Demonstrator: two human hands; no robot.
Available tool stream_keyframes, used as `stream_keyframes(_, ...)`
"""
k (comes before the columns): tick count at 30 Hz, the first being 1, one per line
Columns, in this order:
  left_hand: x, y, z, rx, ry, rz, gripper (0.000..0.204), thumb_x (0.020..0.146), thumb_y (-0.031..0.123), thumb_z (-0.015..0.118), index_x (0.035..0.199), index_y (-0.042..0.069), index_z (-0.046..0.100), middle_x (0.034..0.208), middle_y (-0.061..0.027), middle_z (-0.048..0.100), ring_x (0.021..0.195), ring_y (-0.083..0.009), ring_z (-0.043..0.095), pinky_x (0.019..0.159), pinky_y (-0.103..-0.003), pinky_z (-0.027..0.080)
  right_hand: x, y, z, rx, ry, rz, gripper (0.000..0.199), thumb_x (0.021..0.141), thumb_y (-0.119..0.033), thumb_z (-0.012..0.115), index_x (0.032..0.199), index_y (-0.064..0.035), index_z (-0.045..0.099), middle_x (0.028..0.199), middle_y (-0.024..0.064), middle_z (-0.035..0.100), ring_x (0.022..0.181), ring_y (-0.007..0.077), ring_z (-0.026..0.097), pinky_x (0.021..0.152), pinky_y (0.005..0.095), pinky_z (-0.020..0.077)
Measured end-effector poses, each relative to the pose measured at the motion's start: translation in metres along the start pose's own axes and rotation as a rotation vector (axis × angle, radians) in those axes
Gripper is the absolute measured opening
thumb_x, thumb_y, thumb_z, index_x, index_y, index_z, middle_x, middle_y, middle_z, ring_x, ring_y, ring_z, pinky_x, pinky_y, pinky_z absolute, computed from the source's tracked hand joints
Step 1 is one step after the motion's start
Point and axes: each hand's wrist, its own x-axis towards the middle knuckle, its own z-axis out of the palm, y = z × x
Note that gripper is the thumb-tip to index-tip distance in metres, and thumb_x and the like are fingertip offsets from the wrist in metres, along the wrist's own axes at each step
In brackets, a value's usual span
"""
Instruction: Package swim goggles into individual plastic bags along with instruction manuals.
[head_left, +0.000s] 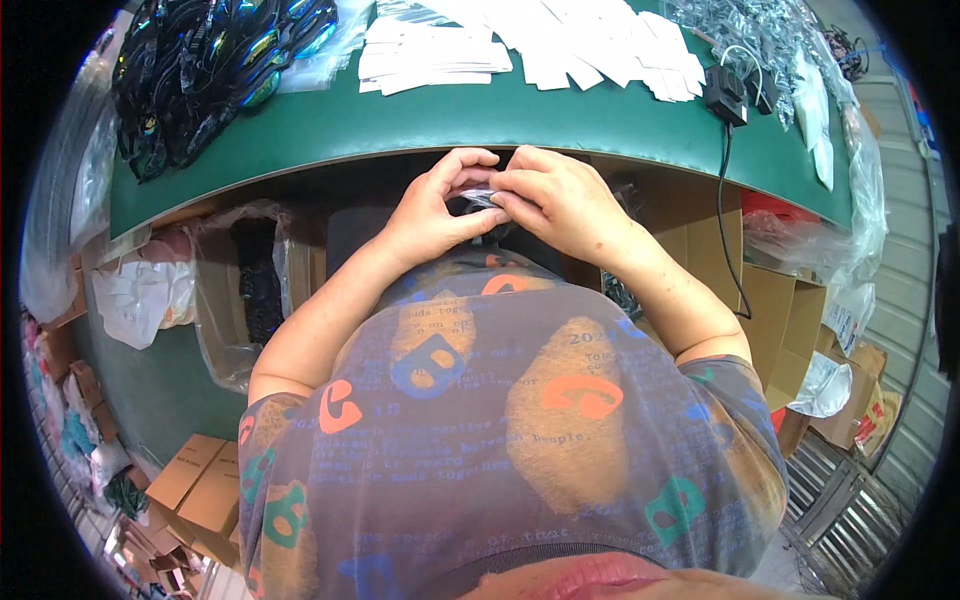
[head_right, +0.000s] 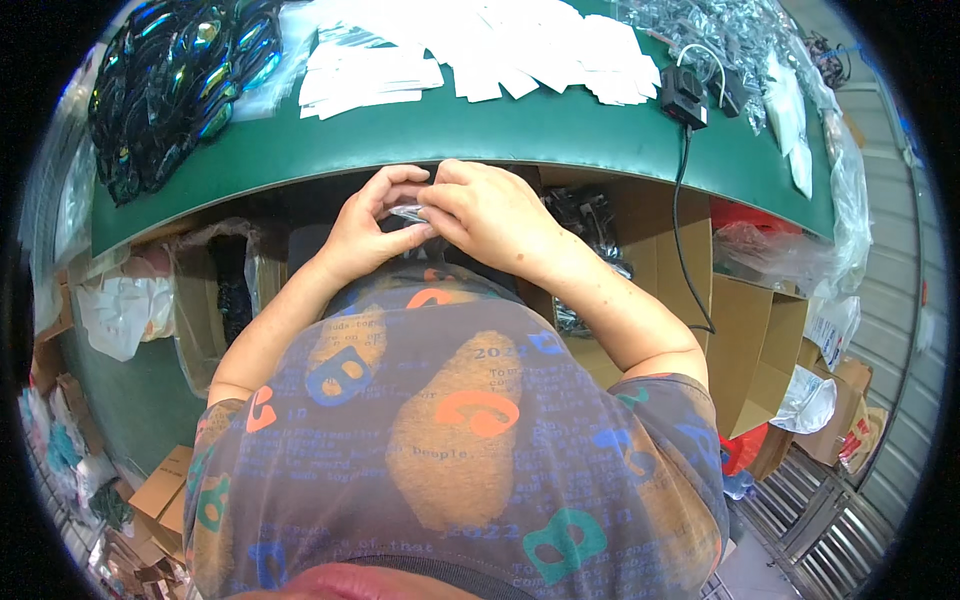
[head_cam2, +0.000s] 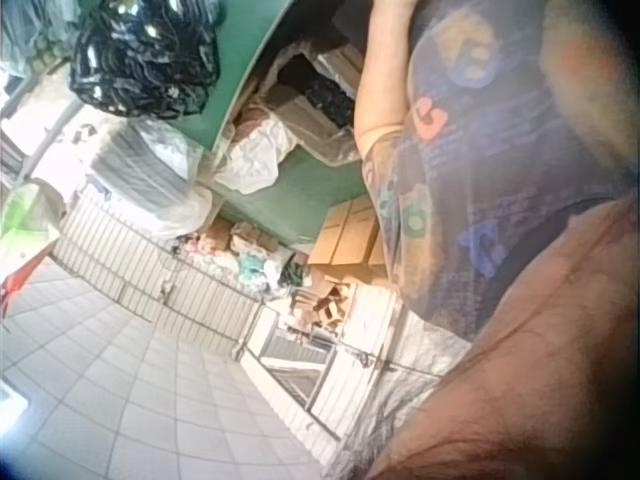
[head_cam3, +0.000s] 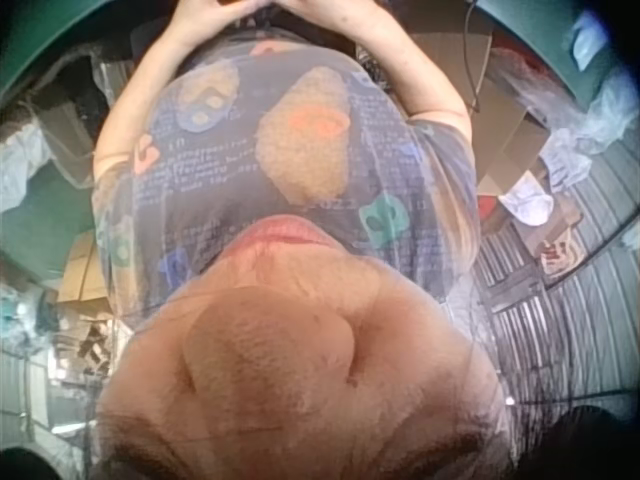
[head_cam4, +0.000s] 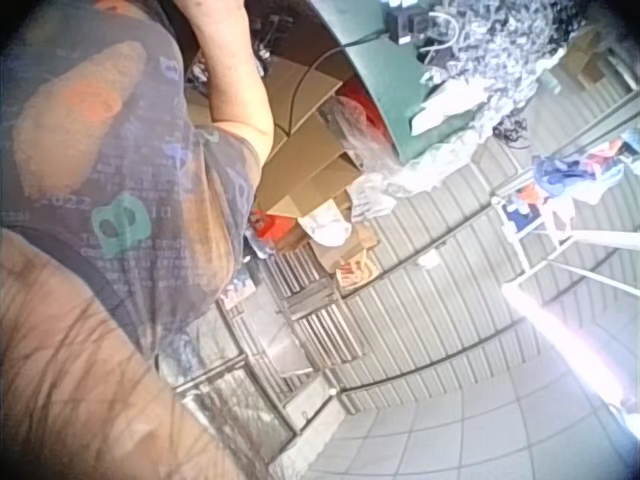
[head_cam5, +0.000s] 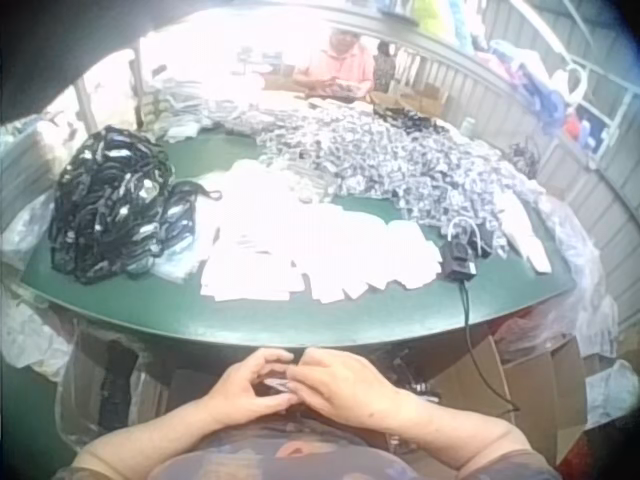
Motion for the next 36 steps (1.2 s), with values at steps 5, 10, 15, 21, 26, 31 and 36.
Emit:
stream_keyframes(5,0.002,0.01,0.002,0.039,-0.014,-0.012,0.061,0.083,0.014,0.081,0.135,0.006,0.051,0.124,-0.0122,0.069,0.115,-0.0191,0.065,0.101,-0.034,0.051,0.003,0.004,0.004,-0.094,0.027,-0.074,0.013,0.088,-0.017,0.069,0.096,-0.0074,0.069,0.09,0.009,0.06,0.087,0.0288,0.064,0.075,0.0425,0.0538)
stream_keyframes(10,0.001,0.002,0.002,0.02,-0.013,-0.003,0.061,0.083,0.012,0.081,0.135,0.007,0.051,0.123,-0.0109,0.069,0.113,-0.0175,0.065,0.099,-0.033,0.051,0.002,0.005,0.004,-0.033,0.003,-0.004,0.014,0.087,-0.017,0.069,0.098,-0.0071,0.07,0.089,0.0093,0.059,0.086,0.0289,0.065,0.072,0.0418,0.0545)
stream_keyframes(15,0.002,0.006,0.004,-0.012,-0.016,-0.023,0.062,0.082,0.01,0.08,0.136,0.007,0.05,0.123,-0.0106,0.069,0.113,-0.0172,0.066,0.099,-0.033,0.051,0.008,0.0,-0.003,-0.03,-0.039,-0.004,0.017,0.088,-0.018,0.067,0.1,-0.0073,0.072,0.09,0.0092,0.06,0.084,0.0286,0.066,0.072,0.0415,0.055)
stream_keyframes(21,0.004,0.004,0.004,0.032,-0.022,0.022,0.064,0.08,0.008,0.079,0.137,0.006,0.05,0.123,-0.0114,0.068,0.115,-0.0186,0.066,0.1,-0.033,0.051,0.014,-0.002,-0.003,-0.045,-0.054,-0.005,0.016,0.086,-0.018,0.068,0.094,-0.0061,0.073,0.09,0.0097,0.062,0.084,0.0293,0.067,0.072,0.042,0.0554)
stream_keyframes(26,0.003,0.004,0.005,0.071,-0.018,0.024,0.065,0.079,0.01,0.08,0.137,0.007,0.051,0.122,-0.0104,0.067,0.114,-0.0191,0.066,0.099,-0.033,0.051,0.017,-0.005,0.001,-0.013,-0.044,-0.02,0.014,0.085,-0.017,0.066,0.09,-0.0047,0.072,0.093,0.0109,0.066,0.084,0.0305,0.068,0.072,0.0425,0.0558)
stream_keyframes(31,0.003,0.008,0.007,0.116,-0.01,0.042,0.066,0.078,0.012,0.081,0.137,0.006,0.051,0.12,-0.0103,0.068,0.113,-0.0191,0.066,0.098,-0.033,0.052,0.02,-0.006,0.004,-0.052,-0.046,-0.008,0.011,0.083,-0.016,0.069,0.085,-0.0056,0.068,0.091,0.0084,0.065,0.082,0.0294,0.067,0.071,0.0408,0.0543)
stream_keyframes(36,0.003,0.016,0.008,0.183,-0.008,-0.02,0.068,0.077,0.016,0.082,0.136,0.007,0.05,0.115,-0.012,0.07,0.108,-0.021,0.069,0.096,-0.033,0.053,0.024,-0.007,0.006,-0.044,-0.006,-0.039,0.01,0.08,-0.016,0.069,0.081,-0.0055,0.068,0.085,0.0088,0.064,0.078,0.0307,0.066,0.069,0.0412,0.0542)
